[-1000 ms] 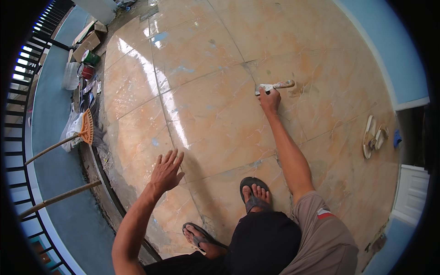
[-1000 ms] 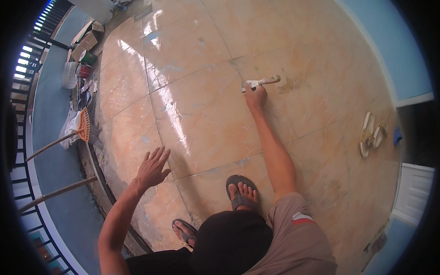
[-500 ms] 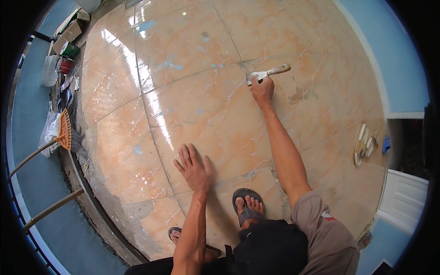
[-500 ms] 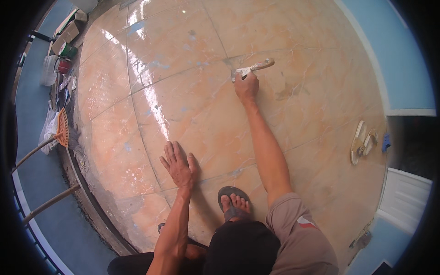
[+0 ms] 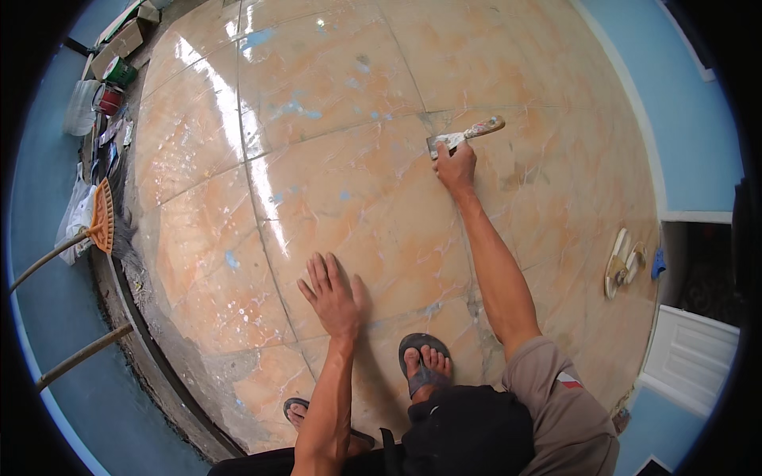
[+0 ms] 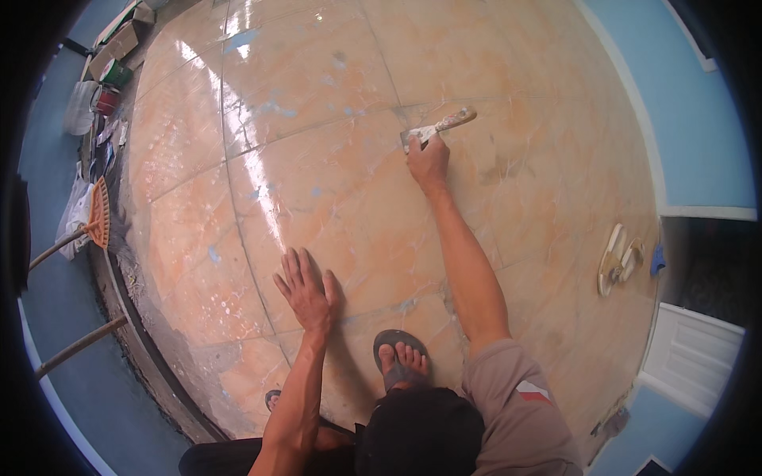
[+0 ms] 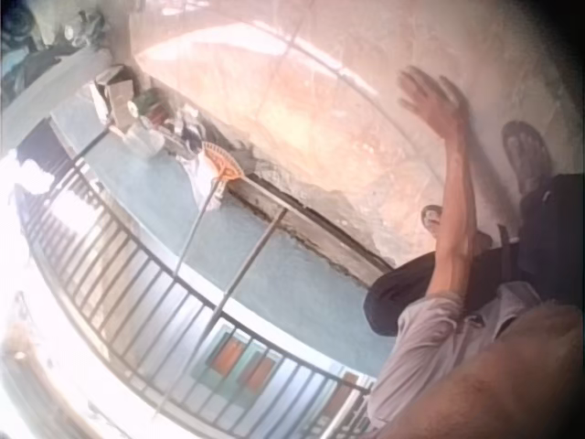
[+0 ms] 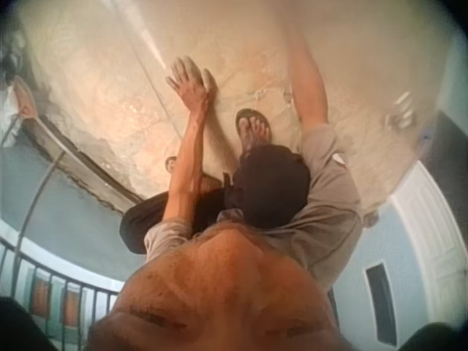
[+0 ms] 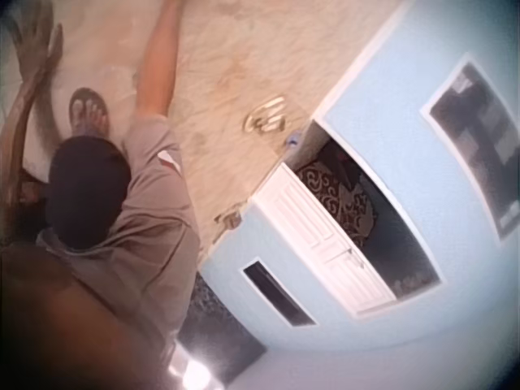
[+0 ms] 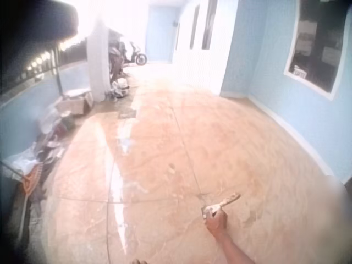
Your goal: The person uses a putty knife to apply grout into the gaps between floor tiles. They repeatedly scrape and smooth the grout along the tile seams while standing on the tiled surface.
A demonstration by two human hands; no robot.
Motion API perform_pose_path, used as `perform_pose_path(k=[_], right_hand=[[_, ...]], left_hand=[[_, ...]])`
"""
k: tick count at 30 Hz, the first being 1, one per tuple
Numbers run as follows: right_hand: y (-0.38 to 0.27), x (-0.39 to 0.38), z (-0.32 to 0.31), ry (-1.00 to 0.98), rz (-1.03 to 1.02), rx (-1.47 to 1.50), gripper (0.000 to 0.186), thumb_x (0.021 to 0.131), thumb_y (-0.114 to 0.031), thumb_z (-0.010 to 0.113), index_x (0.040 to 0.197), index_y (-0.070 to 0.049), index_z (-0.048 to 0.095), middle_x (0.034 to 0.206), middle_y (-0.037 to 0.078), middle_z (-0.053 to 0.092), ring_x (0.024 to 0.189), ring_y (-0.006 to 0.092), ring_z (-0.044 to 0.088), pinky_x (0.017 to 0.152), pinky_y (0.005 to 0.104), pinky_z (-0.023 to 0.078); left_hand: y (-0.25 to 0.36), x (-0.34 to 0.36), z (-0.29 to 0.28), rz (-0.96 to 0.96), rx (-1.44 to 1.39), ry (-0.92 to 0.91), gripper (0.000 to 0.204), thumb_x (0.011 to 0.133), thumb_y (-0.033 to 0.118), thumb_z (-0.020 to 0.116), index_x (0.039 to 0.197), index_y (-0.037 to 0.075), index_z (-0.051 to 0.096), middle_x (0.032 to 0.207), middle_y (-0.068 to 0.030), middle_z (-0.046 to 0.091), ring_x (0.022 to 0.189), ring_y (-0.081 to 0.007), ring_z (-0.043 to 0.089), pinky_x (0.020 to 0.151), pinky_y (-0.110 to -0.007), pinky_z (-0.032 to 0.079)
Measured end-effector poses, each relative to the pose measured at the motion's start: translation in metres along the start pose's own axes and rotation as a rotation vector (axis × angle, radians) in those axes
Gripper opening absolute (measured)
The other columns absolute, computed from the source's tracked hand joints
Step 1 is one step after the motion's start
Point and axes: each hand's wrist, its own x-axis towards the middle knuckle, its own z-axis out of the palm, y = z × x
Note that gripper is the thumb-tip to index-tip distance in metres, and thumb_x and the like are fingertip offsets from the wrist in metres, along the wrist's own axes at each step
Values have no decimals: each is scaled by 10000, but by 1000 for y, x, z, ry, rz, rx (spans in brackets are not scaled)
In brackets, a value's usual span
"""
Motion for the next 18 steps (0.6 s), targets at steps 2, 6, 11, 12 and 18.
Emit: perform_pose_path(k=[2, 6, 11, 12, 18], right_hand=[[-3, 2, -3, -17, -21, -17, 251, 962, -183, 725, 919, 63, 706, 726, 171, 758, 639, 275, 770, 636, 401, 596], [-9, 3, -4, -27, 10, 10, 266, 961, -187, 732, 889, 68, 705, 687, 152, 749, 627, 274, 768, 625, 396, 596], [-1, 18, -20, -30, 5, -38, 253, 959, -183, 732, 890, 58, 699, 708, 155, 750, 624, 263, 764, 616, 394, 601], [2, 10, -21, -56, 2, -36, 255, 962, -181, 727, 884, 60, 697, 703, 156, 747, 616, 262, 762, 614, 393, 601], [6, 15, -20, -35, 53, -8, 224, 971, -178, 712, 901, 35, 715, 714, 164, 746, 613, 259, 761, 614, 395, 600]], left_hand=[[0, 1, 1, 2, 0, 1, 782, 963, 317, 684, 1636, 59, 384, 1706, -199, 364, 1617, -351, 280, 1304, -634, 111], [-2, -1, 1, 5, 18, 12, 781, 966, 320, 683, 1637, 59, 381, 1705, -201, 364, 1617, -352, 280, 1304, -635, 112], [3, -1, 5, 13, 18, 7, 787, 965, 318, 683, 1641, 61, 374, 1710, -200, 354, 1618, -352, 275, 1305, -634, 112], [4, -3, 7, 10, 21, -2, 787, 965, 317, 683, 1641, 60, 373, 1710, -200, 353, 1618, -352, 275, 1305, -633, 113], [6, 1, 2, 15, 23, 4, 784, 964, 311, 678, 1641, 59, 374, 1710, -199, 353, 1619, -351, 273, 1308, -624, 112]])
